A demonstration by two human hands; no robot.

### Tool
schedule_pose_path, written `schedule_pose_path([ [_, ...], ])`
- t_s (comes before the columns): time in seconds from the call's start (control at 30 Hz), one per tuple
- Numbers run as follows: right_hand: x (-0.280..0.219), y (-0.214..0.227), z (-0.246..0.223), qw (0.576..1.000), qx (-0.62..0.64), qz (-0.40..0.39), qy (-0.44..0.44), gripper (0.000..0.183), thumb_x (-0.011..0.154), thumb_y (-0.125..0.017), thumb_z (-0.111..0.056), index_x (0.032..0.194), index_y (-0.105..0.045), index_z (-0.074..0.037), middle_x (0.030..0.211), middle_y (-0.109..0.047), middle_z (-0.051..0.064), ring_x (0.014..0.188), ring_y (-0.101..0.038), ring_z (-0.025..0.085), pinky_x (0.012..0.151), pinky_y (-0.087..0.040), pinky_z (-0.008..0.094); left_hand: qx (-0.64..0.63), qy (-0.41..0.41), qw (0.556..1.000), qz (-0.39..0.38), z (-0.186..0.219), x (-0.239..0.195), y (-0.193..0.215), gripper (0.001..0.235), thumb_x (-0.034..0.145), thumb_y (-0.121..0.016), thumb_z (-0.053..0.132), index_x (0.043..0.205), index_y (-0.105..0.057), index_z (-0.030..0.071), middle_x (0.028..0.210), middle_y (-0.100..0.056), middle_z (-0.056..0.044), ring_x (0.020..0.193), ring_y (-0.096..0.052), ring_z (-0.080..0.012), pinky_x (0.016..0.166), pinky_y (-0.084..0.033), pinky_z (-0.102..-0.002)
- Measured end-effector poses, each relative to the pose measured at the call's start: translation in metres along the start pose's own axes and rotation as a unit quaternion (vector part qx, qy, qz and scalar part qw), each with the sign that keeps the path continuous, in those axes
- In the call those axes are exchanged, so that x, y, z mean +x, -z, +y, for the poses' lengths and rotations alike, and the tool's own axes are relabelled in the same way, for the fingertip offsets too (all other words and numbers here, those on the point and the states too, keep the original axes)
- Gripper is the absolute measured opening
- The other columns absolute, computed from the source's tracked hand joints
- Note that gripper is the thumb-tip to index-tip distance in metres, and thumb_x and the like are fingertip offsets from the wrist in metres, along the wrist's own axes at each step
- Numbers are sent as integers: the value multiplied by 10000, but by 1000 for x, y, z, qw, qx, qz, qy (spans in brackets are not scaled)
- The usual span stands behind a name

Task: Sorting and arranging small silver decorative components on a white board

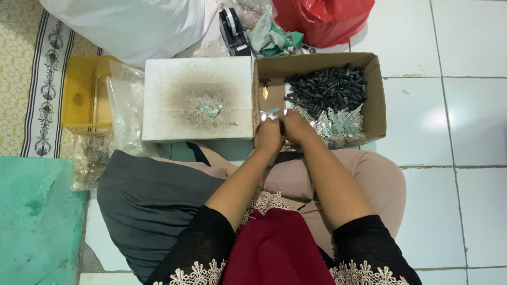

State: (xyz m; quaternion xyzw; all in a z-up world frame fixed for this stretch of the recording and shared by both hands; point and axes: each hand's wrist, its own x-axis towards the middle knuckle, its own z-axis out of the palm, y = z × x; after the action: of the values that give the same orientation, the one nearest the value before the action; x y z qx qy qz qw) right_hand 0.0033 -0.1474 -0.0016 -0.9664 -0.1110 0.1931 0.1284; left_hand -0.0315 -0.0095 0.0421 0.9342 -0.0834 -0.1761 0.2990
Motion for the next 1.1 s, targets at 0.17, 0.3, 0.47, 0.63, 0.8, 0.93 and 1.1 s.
schedule_pose_path([
  [0.17,8,-12,13,997,50,-22,-57,289,832,-722,-107,1116,-770,-87,1072,-739,175,1117,-705,392,985,-569,508,-6,-27,999,33,-16,7,-19,197,937,-561,-8,1100,-666,-43,1002,-662,-189,1033,-702,-365,873,-621,-471],
  [0.3,19,-18,35,981,171,32,-92,217,811,-756,-129,1026,-760,-102,977,-767,168,1055,-713,421,919,-573,554,-63,-80,991,92,-16,5,-16,183,962,-538,-2,1077,-677,-32,938,-684,-234,968,-707,-419,812,-609,-514],
  [0.47,15,-4,42,905,401,33,-139,311,740,-844,-50,1034,-751,-90,907,-712,101,864,-743,306,762,-637,449,-168,-50,978,110,-20,14,-20,207,974,-636,100,1171,-699,84,1015,-734,-182,1022,-706,-406,894,-572,-503],
  [0.63,-1,22,33,779,604,14,-167,378,745,-824,85,1103,-703,74,794,-571,109,716,-716,262,702,-693,423,-217,-37,965,142,-39,36,-45,308,933,-703,105,1241,-694,101,955,-759,-214,988,-714,-423,869,-569,-522],
  [0.8,5,10,42,735,656,37,-169,421,721,-860,66,1113,-707,74,801,-544,100,709,-741,286,696,-699,446,-267,-8,952,151,-53,53,-61,302,916,-736,100,1209,-747,174,899,-782,-146,851,-762,-306,726,-617,-397],
  [0.93,5,12,43,736,657,31,-163,418,736,-861,36,1129,-719,30,801,-616,109,714,-749,250,701,-702,414,-348,0,927,138,-49,49,-53,330,936,-686,22,1249,-733,116,938,-775,-200,779,-773,-276,653,-642,-382],
  [1.1,4,14,44,755,635,31,-162,389,736,-867,-5,1098,-723,3,842,-713,123,738,-761,228,694,-690,356,-438,19,892,111,-34,39,-42,373,961,-614,-53,1315,-678,44,1056,-730,-306,835,-766,-338,690,-667,-379],
])
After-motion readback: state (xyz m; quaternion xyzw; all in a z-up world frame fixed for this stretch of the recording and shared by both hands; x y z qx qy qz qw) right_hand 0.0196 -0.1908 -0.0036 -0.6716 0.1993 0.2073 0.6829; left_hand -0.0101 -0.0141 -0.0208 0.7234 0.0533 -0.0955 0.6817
